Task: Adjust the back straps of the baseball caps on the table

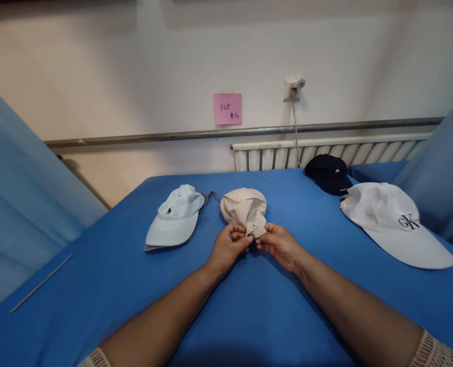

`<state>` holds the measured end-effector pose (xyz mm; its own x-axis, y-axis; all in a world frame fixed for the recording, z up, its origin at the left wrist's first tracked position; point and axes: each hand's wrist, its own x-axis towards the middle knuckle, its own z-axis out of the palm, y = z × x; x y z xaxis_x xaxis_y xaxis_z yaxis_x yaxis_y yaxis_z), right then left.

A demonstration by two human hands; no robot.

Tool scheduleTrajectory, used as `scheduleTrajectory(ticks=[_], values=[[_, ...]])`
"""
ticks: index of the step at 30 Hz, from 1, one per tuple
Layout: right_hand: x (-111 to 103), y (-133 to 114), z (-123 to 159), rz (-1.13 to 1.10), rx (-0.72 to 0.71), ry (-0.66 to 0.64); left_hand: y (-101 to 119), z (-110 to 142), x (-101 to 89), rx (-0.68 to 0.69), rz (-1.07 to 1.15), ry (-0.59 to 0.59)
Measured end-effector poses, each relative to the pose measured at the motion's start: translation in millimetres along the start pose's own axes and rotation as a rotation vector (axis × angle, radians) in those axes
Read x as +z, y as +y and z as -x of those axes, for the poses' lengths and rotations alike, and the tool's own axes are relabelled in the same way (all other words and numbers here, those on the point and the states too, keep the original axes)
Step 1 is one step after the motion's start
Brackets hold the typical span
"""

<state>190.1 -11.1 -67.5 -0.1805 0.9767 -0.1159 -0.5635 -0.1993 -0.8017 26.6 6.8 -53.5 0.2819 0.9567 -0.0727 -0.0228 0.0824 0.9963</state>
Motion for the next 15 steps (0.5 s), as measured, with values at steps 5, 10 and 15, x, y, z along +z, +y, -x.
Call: scheduleTrajectory(ticks=[5,10,15], values=[[0.8,1.7,0.4,-0.023,-0.018,-0.02,0.6,0.8,1.5,0.004,-0.026,0.036],[-0.7,3.8,-0.1,-0.061,-0.04,-0.017,0.4,0.0,0.6,0.037,-0.056,0.071],[1.6,3.3,2.0,-0.017,-0.088,0.011,-1.9,-1.4,-1.6,0.058,-0.098,0.065]])
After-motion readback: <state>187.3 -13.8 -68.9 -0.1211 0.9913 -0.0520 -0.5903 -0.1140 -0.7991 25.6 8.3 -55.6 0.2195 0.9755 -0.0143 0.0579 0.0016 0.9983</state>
